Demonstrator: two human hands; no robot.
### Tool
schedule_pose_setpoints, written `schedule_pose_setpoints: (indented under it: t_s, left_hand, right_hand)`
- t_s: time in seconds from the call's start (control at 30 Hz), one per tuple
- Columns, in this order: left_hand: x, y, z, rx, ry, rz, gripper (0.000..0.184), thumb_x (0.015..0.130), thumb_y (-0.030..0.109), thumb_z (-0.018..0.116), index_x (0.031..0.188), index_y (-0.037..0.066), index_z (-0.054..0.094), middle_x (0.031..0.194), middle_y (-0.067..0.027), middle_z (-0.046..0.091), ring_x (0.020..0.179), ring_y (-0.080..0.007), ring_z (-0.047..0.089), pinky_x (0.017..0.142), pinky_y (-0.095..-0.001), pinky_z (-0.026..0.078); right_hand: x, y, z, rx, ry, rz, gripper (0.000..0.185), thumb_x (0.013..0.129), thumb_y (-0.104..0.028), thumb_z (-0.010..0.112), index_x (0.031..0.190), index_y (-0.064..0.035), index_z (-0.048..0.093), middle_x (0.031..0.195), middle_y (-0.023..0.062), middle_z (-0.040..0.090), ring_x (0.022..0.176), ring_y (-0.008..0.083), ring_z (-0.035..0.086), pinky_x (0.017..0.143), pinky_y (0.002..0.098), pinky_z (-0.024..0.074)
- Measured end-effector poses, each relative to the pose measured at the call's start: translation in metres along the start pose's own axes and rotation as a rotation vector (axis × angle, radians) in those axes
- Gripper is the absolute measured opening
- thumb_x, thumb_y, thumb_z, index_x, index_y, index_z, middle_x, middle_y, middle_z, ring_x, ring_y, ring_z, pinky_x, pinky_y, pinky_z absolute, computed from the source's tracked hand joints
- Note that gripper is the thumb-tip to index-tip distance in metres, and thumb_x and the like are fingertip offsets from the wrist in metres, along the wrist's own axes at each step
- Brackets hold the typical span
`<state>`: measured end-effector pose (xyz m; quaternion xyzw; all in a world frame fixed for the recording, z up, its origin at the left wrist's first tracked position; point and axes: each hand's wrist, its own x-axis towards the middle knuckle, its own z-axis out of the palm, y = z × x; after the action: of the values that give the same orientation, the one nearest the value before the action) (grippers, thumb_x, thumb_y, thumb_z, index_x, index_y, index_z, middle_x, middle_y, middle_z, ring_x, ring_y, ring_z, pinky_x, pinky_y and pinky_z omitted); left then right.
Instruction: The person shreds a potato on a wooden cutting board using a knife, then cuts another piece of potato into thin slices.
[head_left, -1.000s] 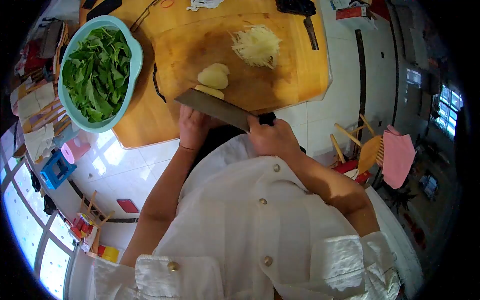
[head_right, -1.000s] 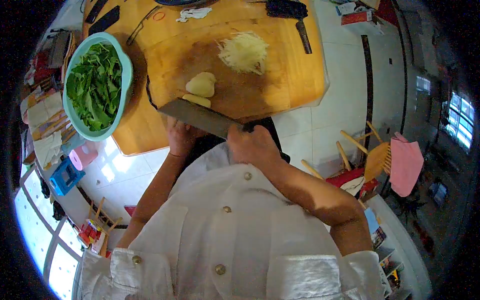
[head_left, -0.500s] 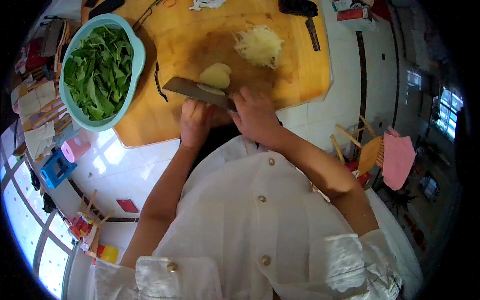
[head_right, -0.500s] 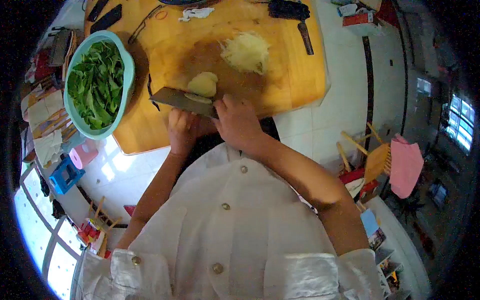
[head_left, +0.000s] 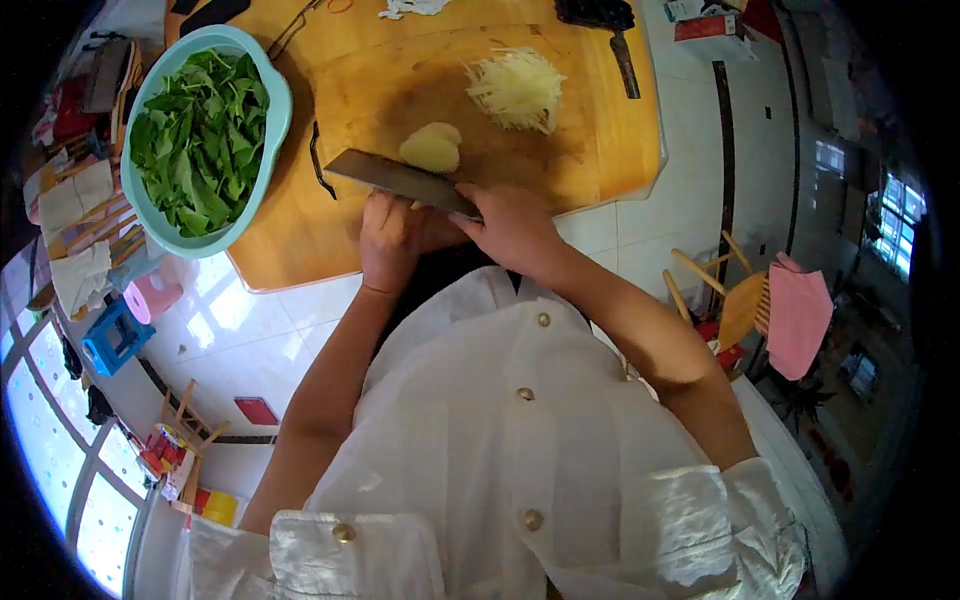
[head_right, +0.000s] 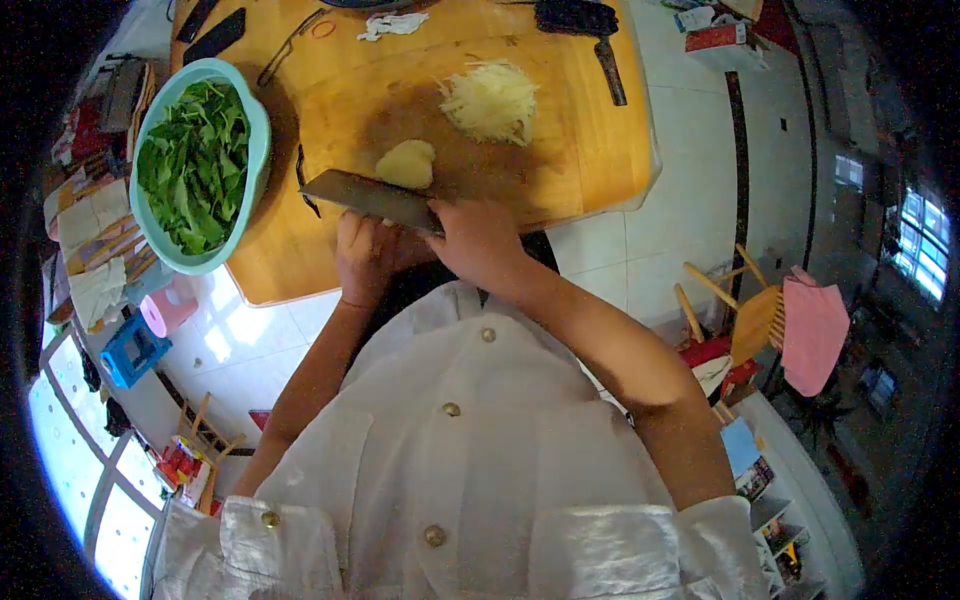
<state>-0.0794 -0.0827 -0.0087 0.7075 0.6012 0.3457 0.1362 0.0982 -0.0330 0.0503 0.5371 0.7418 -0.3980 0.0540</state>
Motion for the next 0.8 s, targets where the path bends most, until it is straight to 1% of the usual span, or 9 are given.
schedule_pose_setpoints:
  t_s: [0.03, 0.1, 0.23, 0.3, 0.43, 0.5, 0.63, 0.73, 0.8]
  left_hand:
    - [-0.001, -0.001, 0.000, 0.000, 0.000, 0.000, 0.019, 0.072, 0.004, 0.069, 0.088, 0.001, 0.060, 0.096, -0.0159, 0.058, 0.088, -0.0352, 0.056, 0.072, -0.0409, 0.048]
    - [-0.002, -0.003, 0.000, -0.022, -0.038, -0.016, 0.024, 0.070, 0.003, 0.069, 0.093, 0.002, 0.061, 0.099, -0.0161, 0.058, 0.090, -0.0356, 0.056, 0.073, -0.0413, 0.048]
    - [-0.009, -0.005, -0.001, -0.034, -0.074, -0.028, 0.030, 0.069, 0.003, 0.070, 0.098, 0.003, 0.061, 0.102, -0.0168, 0.057, 0.092, -0.0375, 0.056, 0.075, -0.0427, 0.049]
    - [-0.013, -0.002, -0.002, -0.091, -0.081, -0.108, 0.030, 0.070, -0.002, 0.066, 0.100, 0.001, 0.061, 0.107, -0.0168, 0.058, 0.100, -0.0394, 0.055, 0.086, -0.0434, 0.047]
    - [-0.018, -0.008, 0.002, -0.013, -0.055, -0.036, 0.033, 0.070, -0.004, 0.065, 0.101, 0.001, 0.061, 0.110, -0.0174, 0.058, 0.103, -0.0410, 0.054, 0.089, -0.0452, 0.046]
    - [-0.018, -0.007, 0.002, -0.045, -0.073, -0.080, 0.034, 0.069, -0.003, 0.066, 0.103, 0.002, 0.061, 0.110, -0.0180, 0.058, 0.105, -0.0414, 0.054, 0.091, -0.0464, 0.045]
    - [-0.020, -0.014, 0.003, -0.057, -0.138, -0.092, 0.034, 0.069, -0.002, 0.066, 0.103, 0.002, 0.061, 0.108, -0.0180, 0.059, 0.104, -0.0410, 0.054, 0.090, -0.0464, 0.045]
    - [-0.019, -0.016, 0.004, -0.012, -0.166, -0.014, 0.034, 0.070, -0.003, 0.065, 0.103, 0.002, 0.061, 0.105, -0.0175, 0.060, 0.102, -0.0396, 0.055, 0.089, -0.0457, 0.045]
    - [-0.016, -0.013, 0.003, -0.012, -0.139, -0.013, 0.033, 0.070, -0.004, 0.064, 0.102, 0.003, 0.061, 0.102, -0.0163, 0.060, 0.099, -0.0379, 0.055, 0.086, -0.0452, 0.046]
  right_hand:
    - [-0.003, -0.002, -0.001, 0.000, 0.000, 0.000, 0.041, 0.083, -0.027, 0.062, 0.117, -0.0049, 0.059, 0.088, 0.0206, 0.063, 0.084, 0.0349, 0.062, 0.083, 0.0419, 0.0473]
    - [-0.014, -0.006, -0.001, -0.286, 0.147, -0.180, 0.032, 0.086, -0.027, 0.059, 0.110, -0.0060, 0.062, 0.066, 0.0148, 0.064, 0.066, 0.0323, 0.064, 0.076, 0.0403, 0.0480]
    - [-0.044, -0.002, -0.003, -0.358, 0.186, -0.236, 0.031, 0.085, -0.026, 0.061, 0.109, -0.0067, 0.062, 0.058, 0.0093, 0.062, 0.057, 0.0272, 0.062, 0.069, 0.0383, 0.0480]
    - [-0.067, -0.012, -0.018, -0.361, 0.103, -0.122, 0.033, 0.083, -0.024, 0.062, 0.111, -0.0064, 0.060, 0.057, 0.0079, 0.061, 0.055, 0.0233, 0.061, 0.063, 0.0368, 0.0472]
    - [-0.078, -0.006, -0.020, -0.358, 0.079, -0.108, 0.033, 0.082, -0.021, 0.061, 0.111, -0.0059, 0.060, 0.053, 0.0056, 0.059, 0.049, 0.0210, 0.058, 0.058, 0.0340, 0.0463]
    - [-0.080, 0.004, -0.009, -0.422, 0.202, -0.192, 0.034, 0.078, -0.019, 0.062, 0.110, -0.0064, 0.060, 0.049, 0.0047, 0.057, 0.044, 0.0192, 0.056, 0.053, 0.0313, 0.0447]
    - [-0.078, 0.003, -0.009, -0.457, 0.195, -0.214, 0.037, 0.076, -0.017, 0.061, 0.111, -0.0048, 0.059, 0.048, 0.0041, 0.056, 0.044, 0.0190, 0.056, 0.054, 0.0311, 0.0446]
    - [-0.077, 0.001, -0.010, -0.506, 0.191, -0.229, 0.039, 0.074, -0.017, 0.060, 0.111, -0.0023, 0.058, 0.049, 0.0041, 0.056, 0.047, 0.0198, 0.058, 0.055, 0.0331, 0.0449]
    - [-0.072, -0.004, -0.013, -0.391, 0.076, -0.157, 0.036, 0.077, -0.017, 0.059, 0.110, -0.0003, 0.058, 0.052, 0.0053, 0.059, 0.051, 0.0228, 0.060, 0.055, 0.0354, 0.0447]
